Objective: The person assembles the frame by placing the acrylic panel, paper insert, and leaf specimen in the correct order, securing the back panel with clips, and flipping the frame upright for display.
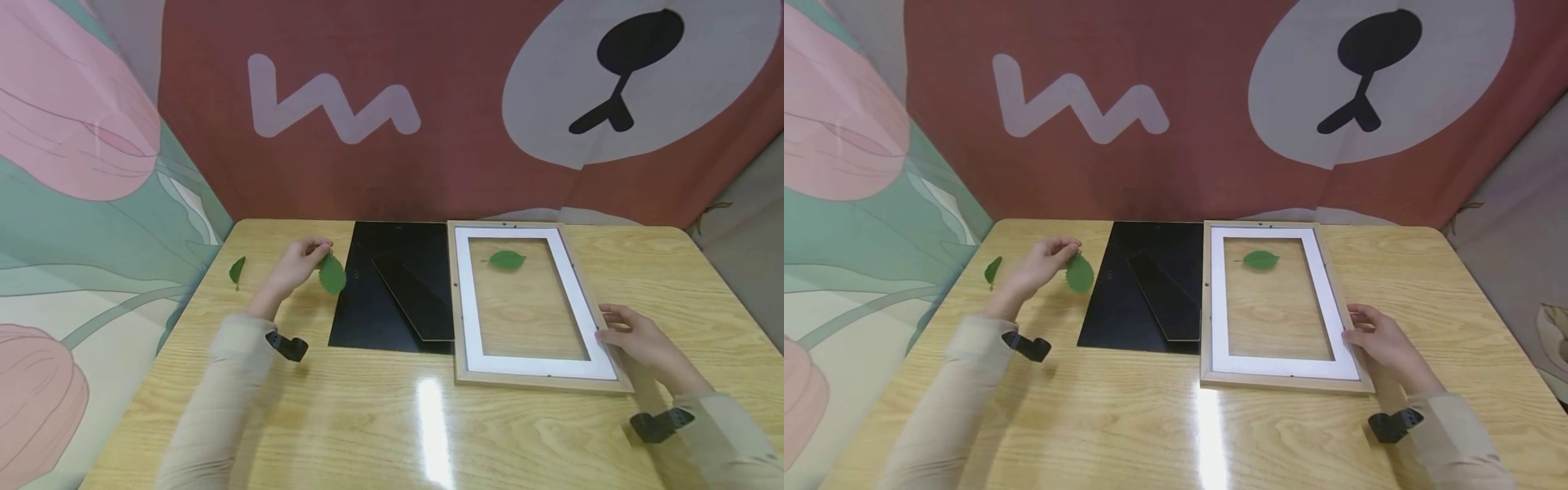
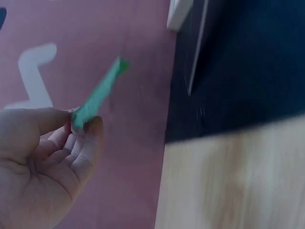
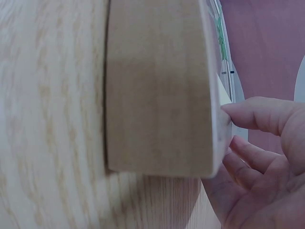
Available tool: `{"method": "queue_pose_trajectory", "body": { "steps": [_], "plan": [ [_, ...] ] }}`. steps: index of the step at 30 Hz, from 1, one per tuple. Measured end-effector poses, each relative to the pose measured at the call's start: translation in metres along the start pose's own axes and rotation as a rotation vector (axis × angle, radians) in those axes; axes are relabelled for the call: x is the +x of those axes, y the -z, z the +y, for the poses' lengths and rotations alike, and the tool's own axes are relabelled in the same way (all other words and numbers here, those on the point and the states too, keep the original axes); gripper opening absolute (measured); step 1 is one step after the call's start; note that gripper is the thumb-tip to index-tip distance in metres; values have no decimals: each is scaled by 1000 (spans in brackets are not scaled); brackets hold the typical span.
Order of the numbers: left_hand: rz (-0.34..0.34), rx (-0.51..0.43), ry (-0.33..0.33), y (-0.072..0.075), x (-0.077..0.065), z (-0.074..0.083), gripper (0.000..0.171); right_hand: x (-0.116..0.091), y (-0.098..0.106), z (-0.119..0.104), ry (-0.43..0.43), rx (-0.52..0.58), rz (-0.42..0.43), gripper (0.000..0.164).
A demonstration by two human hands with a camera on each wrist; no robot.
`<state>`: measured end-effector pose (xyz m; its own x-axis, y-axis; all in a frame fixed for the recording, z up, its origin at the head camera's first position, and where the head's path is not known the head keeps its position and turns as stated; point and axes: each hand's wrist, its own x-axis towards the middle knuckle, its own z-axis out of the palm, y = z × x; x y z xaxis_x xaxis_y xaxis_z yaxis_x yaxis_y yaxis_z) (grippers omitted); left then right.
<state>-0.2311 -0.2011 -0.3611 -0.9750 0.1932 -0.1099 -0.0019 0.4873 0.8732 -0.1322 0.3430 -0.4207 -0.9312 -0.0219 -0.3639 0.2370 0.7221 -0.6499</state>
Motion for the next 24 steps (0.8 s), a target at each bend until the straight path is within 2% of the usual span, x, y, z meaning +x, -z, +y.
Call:
{"method": "queue_pose_trajectory", "body": {
  "steps": [4, 11, 15, 24],
  "plan": [
    [20, -99, 3, -18, 6, 15, 40, 1, -1, 0, -1, 5, 1, 69],
    [60, -368, 59, -49, 17, 34, 39, 0, -1, 0, -13, -2, 2, 69],
    [86, -486, 78, -67, 22, 44, 37, 0, -2, 0, -19, -4, 0, 70],
    [42, -599, 94, -108, 33, 62, 33, 0, -2, -1, -33, -3, 6, 71]
  ]
}}
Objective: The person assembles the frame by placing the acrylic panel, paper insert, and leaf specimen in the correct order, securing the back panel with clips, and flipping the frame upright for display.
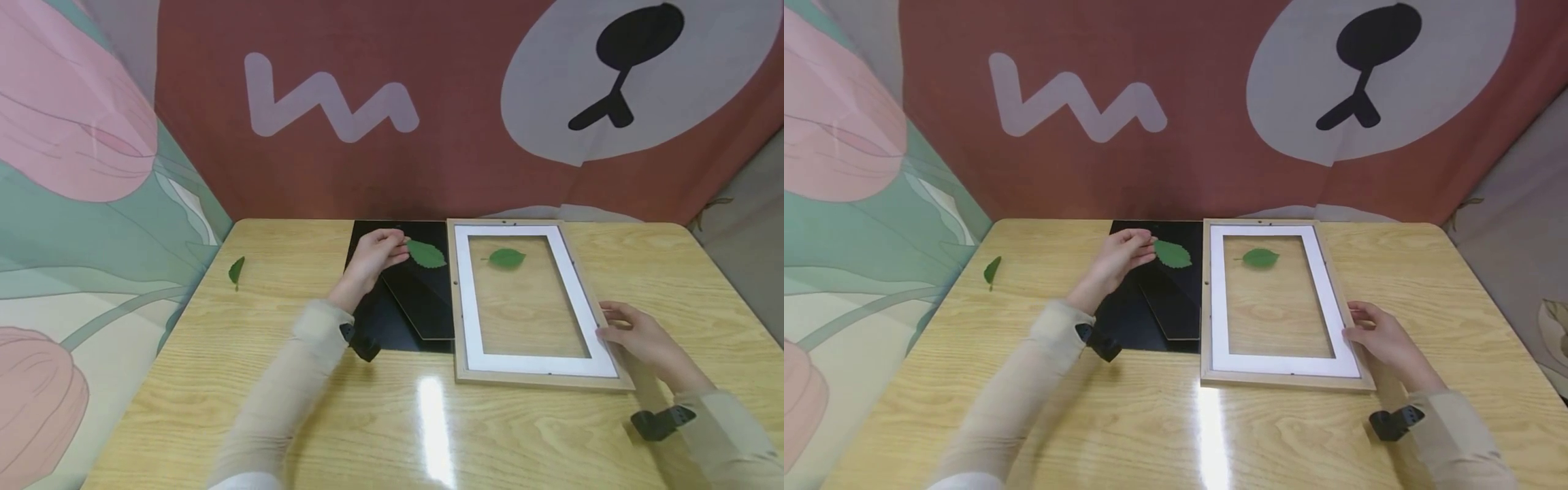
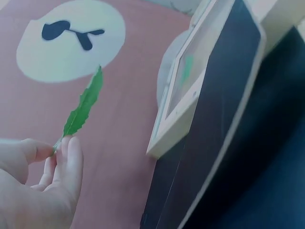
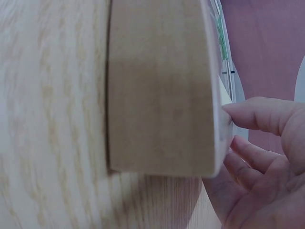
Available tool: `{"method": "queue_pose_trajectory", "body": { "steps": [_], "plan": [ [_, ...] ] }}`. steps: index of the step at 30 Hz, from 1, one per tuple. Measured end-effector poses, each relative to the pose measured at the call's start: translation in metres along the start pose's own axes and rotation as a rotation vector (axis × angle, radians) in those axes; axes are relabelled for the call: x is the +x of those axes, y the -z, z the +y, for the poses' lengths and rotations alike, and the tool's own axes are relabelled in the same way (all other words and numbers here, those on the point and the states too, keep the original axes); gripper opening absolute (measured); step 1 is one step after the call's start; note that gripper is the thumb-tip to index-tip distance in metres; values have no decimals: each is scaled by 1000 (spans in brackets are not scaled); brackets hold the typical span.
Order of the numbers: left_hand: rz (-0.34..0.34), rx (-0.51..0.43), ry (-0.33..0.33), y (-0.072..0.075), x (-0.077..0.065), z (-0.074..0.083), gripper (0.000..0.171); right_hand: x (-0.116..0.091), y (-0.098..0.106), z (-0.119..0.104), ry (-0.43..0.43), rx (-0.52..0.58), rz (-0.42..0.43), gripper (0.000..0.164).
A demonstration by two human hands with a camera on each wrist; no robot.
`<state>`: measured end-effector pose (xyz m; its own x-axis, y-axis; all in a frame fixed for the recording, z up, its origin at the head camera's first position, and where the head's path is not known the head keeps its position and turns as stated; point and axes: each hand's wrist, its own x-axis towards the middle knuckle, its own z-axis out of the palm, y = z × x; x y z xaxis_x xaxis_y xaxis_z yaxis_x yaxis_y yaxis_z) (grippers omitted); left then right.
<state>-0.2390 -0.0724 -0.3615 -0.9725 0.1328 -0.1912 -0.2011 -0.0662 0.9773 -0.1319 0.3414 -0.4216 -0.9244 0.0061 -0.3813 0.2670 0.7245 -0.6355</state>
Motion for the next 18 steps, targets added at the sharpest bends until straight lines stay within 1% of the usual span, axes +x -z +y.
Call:
{"method": "queue_pose_trajectory", "body": {
  "steps": [3, 9, 13, 18],
  "plan": [
    [-23, -13, 23, -13, 1, -2, 32, 0, 0, 0, -1, 1, 2, 71],
    [-56, -11, 67, -37, 3, -9, 32, 1, 1, 1, 9, 13, -10, 72],
    [-65, -20, 86, -52, 5, -14, 31, 2, 2, 2, 11, 16, -16, 74],
    [-61, -37, 88, -67, 8, -20, 30, 3, 4, 5, 15, 8, -23, 79]
  ]
}}
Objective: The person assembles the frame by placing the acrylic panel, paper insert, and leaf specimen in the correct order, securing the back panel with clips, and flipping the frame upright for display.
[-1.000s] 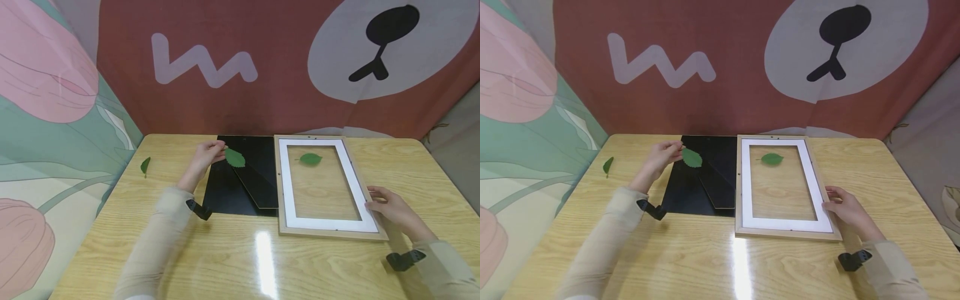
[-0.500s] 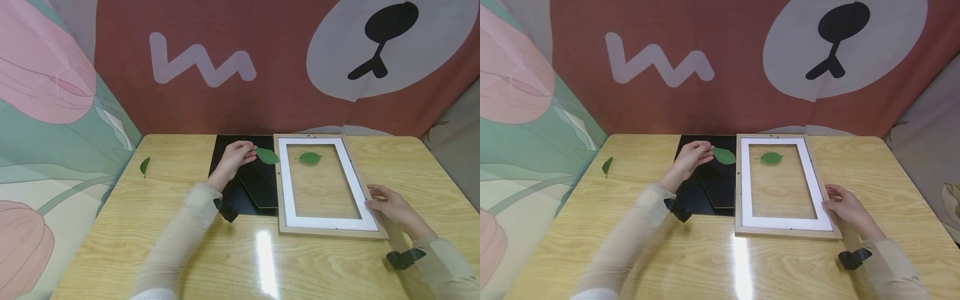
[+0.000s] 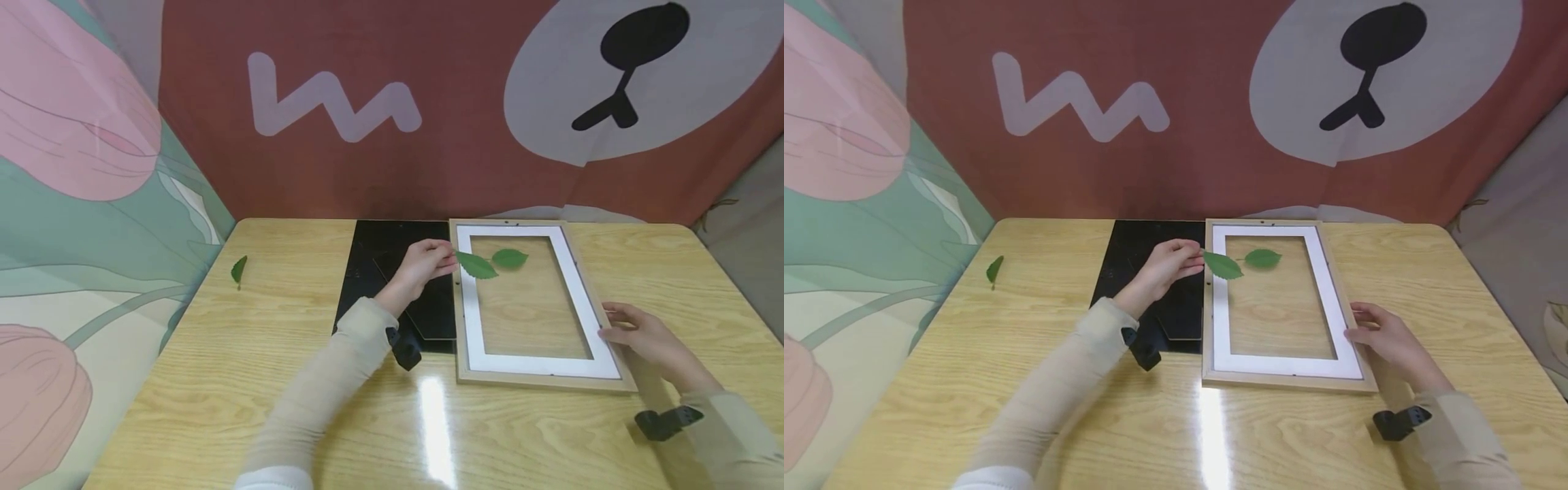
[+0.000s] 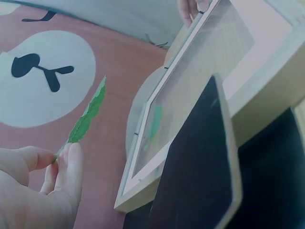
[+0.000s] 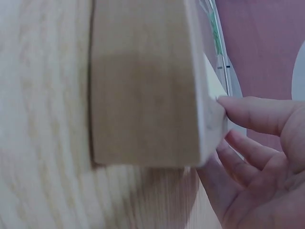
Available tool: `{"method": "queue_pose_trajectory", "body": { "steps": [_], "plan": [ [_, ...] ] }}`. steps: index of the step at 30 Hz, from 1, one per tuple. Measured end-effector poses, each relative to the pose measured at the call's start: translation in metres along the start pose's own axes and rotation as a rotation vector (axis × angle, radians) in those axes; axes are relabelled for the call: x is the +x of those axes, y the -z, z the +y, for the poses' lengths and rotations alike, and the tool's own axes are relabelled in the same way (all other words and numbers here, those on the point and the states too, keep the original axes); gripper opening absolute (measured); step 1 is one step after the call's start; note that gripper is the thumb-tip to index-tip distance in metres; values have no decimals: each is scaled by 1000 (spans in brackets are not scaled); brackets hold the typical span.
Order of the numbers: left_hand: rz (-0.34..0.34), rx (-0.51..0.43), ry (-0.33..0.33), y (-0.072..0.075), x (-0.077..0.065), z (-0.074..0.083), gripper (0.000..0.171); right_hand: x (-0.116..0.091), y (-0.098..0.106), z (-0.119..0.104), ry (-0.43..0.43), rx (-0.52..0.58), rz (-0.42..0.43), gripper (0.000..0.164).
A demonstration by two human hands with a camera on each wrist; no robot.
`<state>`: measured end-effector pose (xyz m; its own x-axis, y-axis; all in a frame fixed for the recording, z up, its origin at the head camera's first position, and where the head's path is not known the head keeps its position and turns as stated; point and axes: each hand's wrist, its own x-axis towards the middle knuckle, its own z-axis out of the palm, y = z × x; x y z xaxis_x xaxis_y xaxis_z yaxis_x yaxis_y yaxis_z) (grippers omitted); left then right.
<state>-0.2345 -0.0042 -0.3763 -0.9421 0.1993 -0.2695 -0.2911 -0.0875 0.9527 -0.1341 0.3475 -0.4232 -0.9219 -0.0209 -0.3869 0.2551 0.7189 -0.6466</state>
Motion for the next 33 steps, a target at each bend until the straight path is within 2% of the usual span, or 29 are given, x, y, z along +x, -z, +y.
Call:
{"method": "queue_pose_trajectory", "body": {
  "steps": [9, 20, 26, 33],
  "plan": [
    [37, 20, -3, -22, 5, -8, 33, 1, 5, 5, 25, 9, -16, 76],
    [45, 27, -16, -55, 8, -23, 29, -1, 2, 7, 53, 28, 0, 70],
    [79, 18, -4, -68, 11, -32, 21, -3, 4, 6, 36, 47, -17, 71],
    [137, -14, 12, -77, 16, -41, 19, -2, 4, 5, 22, 47, -18, 72]
  ]
}}
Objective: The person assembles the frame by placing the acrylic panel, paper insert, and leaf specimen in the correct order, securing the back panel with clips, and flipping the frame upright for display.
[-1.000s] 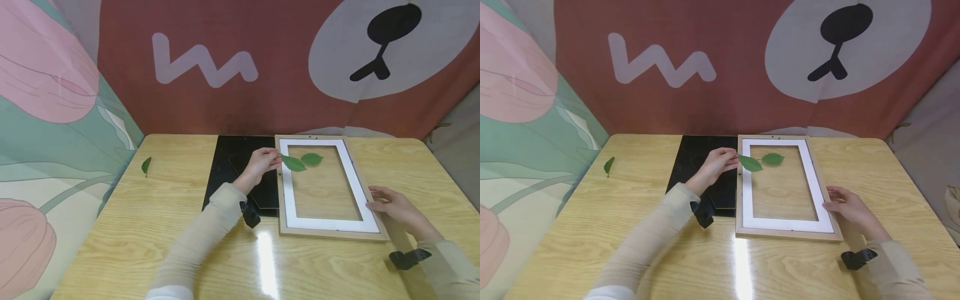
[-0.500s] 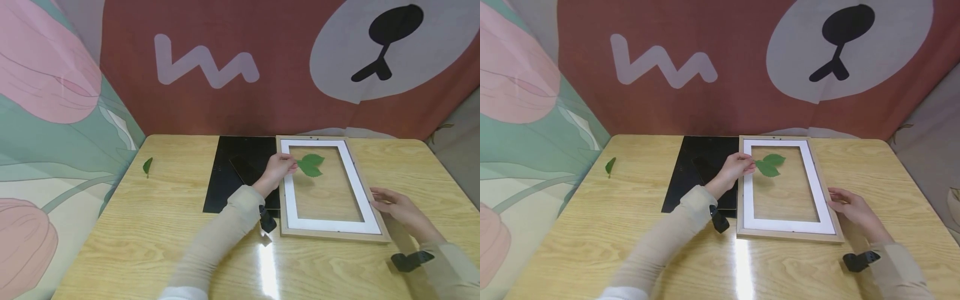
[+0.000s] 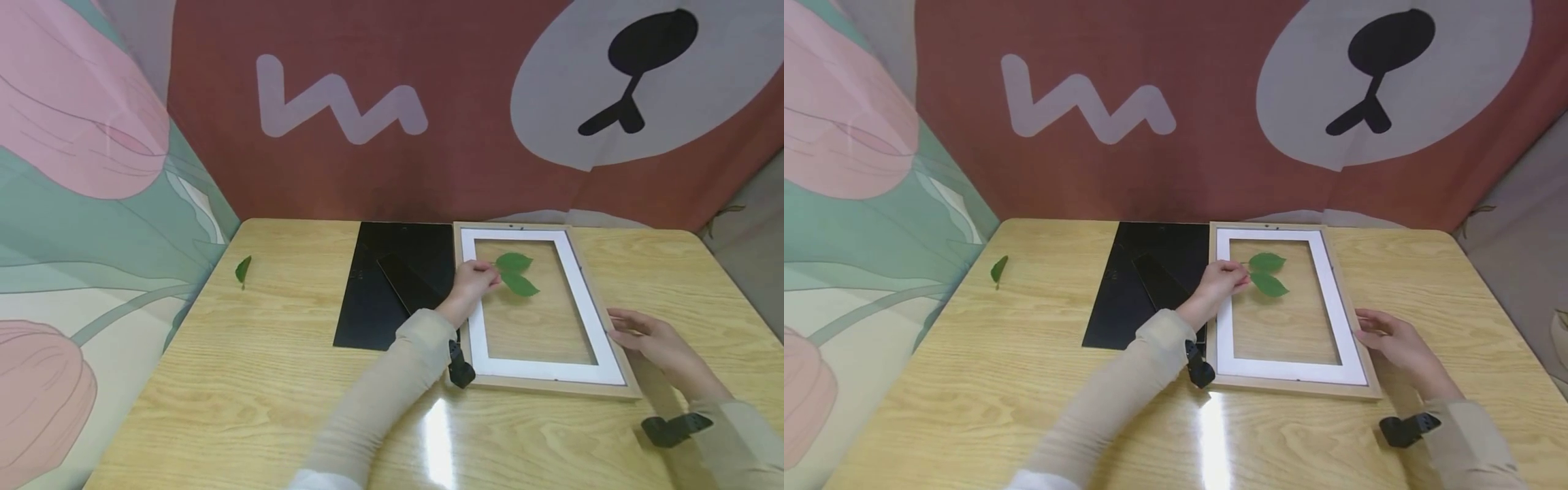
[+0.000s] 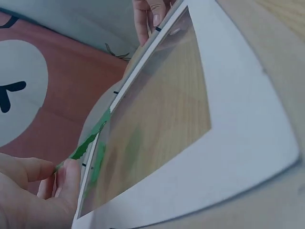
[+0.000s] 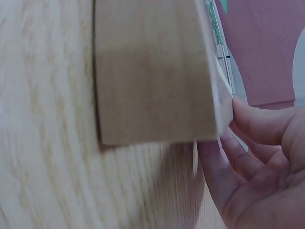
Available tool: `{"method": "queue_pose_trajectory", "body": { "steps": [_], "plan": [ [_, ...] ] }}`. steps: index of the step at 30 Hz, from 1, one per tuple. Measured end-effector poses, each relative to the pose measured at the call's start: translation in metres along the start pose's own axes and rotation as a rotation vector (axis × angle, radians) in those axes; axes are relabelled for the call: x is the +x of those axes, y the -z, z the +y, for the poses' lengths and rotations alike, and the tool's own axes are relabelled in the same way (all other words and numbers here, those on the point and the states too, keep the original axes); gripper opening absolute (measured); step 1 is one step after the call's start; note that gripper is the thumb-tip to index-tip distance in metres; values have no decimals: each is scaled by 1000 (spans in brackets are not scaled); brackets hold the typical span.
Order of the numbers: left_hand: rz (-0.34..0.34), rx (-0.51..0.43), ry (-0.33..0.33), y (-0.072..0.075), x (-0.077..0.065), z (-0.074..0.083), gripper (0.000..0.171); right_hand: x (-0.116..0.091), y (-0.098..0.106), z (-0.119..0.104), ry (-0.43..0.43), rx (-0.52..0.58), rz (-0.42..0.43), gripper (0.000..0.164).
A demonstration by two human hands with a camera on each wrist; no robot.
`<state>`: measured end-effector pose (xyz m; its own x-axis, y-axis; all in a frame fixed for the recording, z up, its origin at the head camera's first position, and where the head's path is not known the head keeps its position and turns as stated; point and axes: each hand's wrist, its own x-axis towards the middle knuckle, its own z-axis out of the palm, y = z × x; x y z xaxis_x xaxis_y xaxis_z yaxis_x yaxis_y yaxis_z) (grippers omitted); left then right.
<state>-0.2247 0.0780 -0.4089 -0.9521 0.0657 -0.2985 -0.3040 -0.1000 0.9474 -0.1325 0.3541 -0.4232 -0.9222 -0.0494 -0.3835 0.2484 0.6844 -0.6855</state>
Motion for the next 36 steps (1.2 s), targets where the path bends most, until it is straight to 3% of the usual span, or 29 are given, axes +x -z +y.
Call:
{"method": "queue_pose_trajectory", "body": {
  "steps": [26, 32, 36],
  "plan": [
    [-4, 21, -10, -5, -3, -3, 21, 2, -2, 4, 17, -7, 27, 72],
    [1, 117, -20, -1, -3, 1, 18, 3, -2, 5, 20, -16, 29, 72],
    [-35, 186, -34, 4, -5, 4, 21, 1, -2, 2, 13, -3, 22, 71]
  ]
}}
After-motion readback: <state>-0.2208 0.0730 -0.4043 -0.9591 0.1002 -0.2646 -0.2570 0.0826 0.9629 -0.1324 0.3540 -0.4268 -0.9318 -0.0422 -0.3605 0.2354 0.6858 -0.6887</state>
